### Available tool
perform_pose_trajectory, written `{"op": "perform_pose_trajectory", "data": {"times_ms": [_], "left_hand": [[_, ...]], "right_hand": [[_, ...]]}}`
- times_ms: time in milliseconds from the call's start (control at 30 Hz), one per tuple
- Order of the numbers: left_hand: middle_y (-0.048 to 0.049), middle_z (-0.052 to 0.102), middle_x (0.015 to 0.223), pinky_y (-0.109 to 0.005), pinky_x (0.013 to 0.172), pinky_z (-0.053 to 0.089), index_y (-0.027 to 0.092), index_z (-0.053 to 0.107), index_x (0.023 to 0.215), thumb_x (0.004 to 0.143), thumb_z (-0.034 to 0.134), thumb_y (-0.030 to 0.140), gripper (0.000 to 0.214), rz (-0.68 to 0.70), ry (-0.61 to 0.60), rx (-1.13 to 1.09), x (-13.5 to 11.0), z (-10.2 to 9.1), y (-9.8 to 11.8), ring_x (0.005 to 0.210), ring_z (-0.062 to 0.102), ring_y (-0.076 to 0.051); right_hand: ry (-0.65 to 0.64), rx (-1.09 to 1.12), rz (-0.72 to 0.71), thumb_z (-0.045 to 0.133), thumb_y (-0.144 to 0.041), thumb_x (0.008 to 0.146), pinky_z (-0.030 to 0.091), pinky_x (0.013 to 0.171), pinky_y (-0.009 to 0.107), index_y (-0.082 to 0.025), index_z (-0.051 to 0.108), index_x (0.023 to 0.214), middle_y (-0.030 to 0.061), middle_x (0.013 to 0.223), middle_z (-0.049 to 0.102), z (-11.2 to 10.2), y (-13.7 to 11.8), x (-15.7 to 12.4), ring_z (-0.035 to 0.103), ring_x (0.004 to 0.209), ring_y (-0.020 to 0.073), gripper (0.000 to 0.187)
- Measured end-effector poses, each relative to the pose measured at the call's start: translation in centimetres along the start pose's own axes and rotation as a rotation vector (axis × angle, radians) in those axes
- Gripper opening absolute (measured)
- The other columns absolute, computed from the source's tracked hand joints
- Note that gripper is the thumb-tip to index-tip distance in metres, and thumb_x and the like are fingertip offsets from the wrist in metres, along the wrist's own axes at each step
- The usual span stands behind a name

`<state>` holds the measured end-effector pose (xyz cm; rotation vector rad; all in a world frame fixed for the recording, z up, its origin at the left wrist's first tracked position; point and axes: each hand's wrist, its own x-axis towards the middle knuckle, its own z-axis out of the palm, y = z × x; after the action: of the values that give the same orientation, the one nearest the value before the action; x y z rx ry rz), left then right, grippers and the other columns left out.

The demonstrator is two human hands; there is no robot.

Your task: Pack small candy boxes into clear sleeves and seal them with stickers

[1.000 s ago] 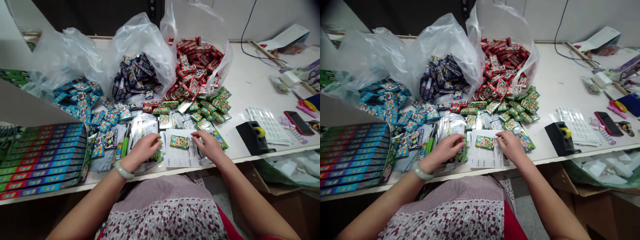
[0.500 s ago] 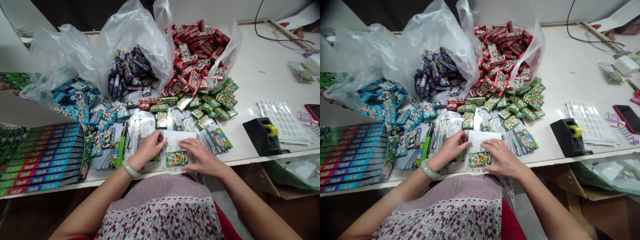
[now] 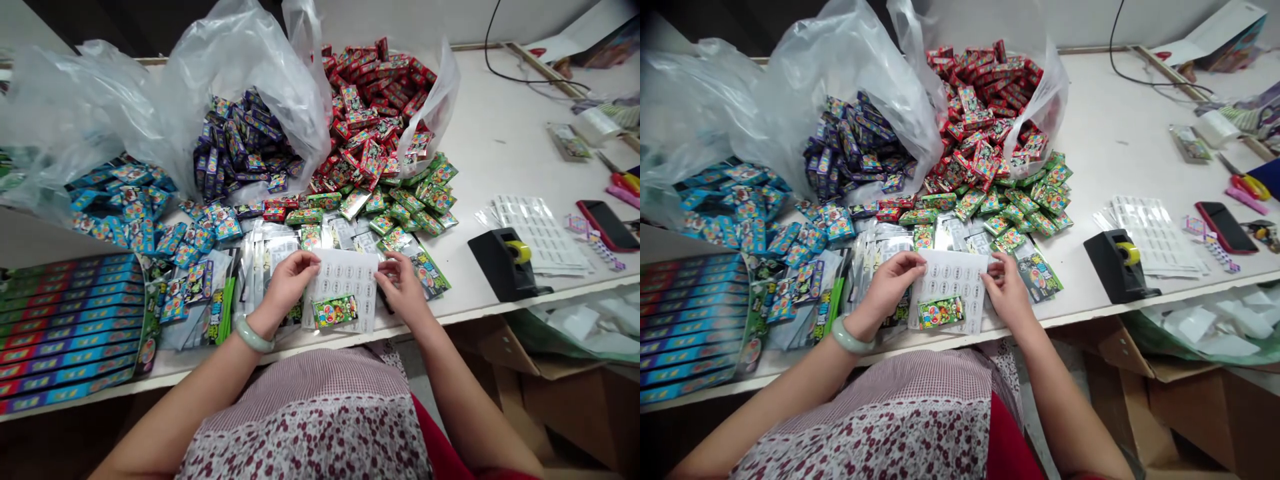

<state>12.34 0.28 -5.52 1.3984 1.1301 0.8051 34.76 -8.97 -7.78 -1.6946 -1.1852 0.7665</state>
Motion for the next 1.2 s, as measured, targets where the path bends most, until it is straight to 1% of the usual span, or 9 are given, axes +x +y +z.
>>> {"op": "perform_pose_trajectory", "data": {"times_ms": [133,333,500,700,800,867,933,1000,1200], "left_hand": [[-0.0020,0.066,0.083,-0.030,0.072,0.049,0.018,0.065,0.085,0.073,0.063,0.027,0.015,-0.046,0.005,-0.028,0.5,0.3,-0.2,0.077,0.060,-0.016],[-0.0050,0.070,0.092,-0.030,0.074,0.051,0.015,0.067,0.099,0.074,0.064,0.024,0.027,-0.119,0.047,-0.166,1.5,1.3,-0.3,0.080,0.063,-0.016],[-0.0090,0.067,0.111,-0.035,0.085,0.051,0.016,0.063,0.112,0.072,0.067,0.021,0.041,-0.041,0.018,-0.118,2.6,1.8,-0.4,0.096,0.063,-0.020],[-0.0053,0.063,0.092,-0.038,0.088,0.047,0.019,0.068,0.083,0.078,0.064,0.023,0.007,0.223,0.094,0.329,3.4,1.5,0.3,0.093,0.059,-0.022],[-0.0065,0.060,0.102,-0.038,0.095,0.043,0.019,0.064,0.074,0.076,0.066,0.022,0.004,0.283,0.125,0.325,3.6,1.5,0.8,0.106,0.054,-0.023],[-0.0049,0.062,0.096,-0.034,0.086,0.047,0.019,0.062,0.078,0.077,0.064,0.025,0.006,0.197,0.058,0.164,3.9,1.7,0.9,0.097,0.058,-0.021],[-0.0015,0.063,0.082,-0.028,0.070,0.048,0.018,0.062,0.086,0.078,0.062,0.029,0.013,0.061,0.005,-0.002,4.1,2.0,0.7,0.078,0.059,-0.017],[0.0007,0.062,0.075,-0.025,0.063,0.045,0.018,0.063,0.088,0.075,0.063,0.031,0.018,-0.023,0.019,-0.073,4.4,2.4,0.3,0.068,0.056,-0.015],[0.0028,0.056,0.067,-0.023,0.057,0.038,0.017,0.063,0.075,0.073,0.066,0.034,0.017,-0.038,0.081,-0.038,4.8,2.8,-0.3,0.062,0.050,-0.013]], "right_hand": [[-0.041,0.133,0.046,0.059,-0.034,0.080,0.047,0.059,0.028,-0.023,0.055,0.106,-0.0011,0.077,0.057,0.7,-0.4,1.5,0.055,0.062,0.0139,0.028],[-0.040,0.264,0.141,0.064,-0.039,0.074,0.047,0.063,0.029,-0.019,0.066,0.095,0.0007,0.074,0.062,0.8,-0.4,3.8,0.056,0.066,0.0154,0.030],[-0.054,0.252,0.113,0.069,-0.040,0.068,0.046,0.061,0.030,-0.019,0.067,0.097,-0.0001,0.071,0.061,0.2,-0.9,5.2,0.053,0.065,0.0152,0.036],[-0.031,-0.047,-0.072,0.066,-0.037,0.073,0.045,0.067,0.034,-0.020,0.071,0.085,0.0020,0.072,0.058,-1.0,-1.5,6.6,0.053,0.067,0.0170,0.021],[-0.007,-0.045,-0.126,0.068,-0.038,0.072,0.045,0.077,0.036,-0.021,0.068,0.077,0.0053,0.086,0.060,-1.2,-1.4,7.1,0.056,0.085,0.0207,0.017],[-0.039,0.079,-0.072,0.067,-0.041,0.072,0.046,0.074,0.034,-0.021,0.064,0.076,0.0045,0.088,0.061,-1.0,-1.3,7.3,0.057,0.084,0.0195,0.021],[-0.101,0.217,0.038,0.066,-0.045,0.072,0.045,0.067,0.030,-0.021,0.062,0.080,0.0014,0.080,0.061,-0.6,-1.1,7.4,0.056,0.073,0.0163,0.025],[-0.117,0.287,0.114,0.066,-0.046,0.071,0.043,0.062,0.028,-0.020,0.061,0.081,-0.0011,0.072,0.060,-0.1,-0.9,7.4,0.053,0.066,0.0144,0.028],[-0.018,0.166,0.097,0.064,-0.045,0.074,0.035,0.055,0.025,-0.020,0.054,0.065,-0.0043,0.059,0.049,0.4,-0.5,7.4,0.043,0.056,0.0116,0.028]]}}
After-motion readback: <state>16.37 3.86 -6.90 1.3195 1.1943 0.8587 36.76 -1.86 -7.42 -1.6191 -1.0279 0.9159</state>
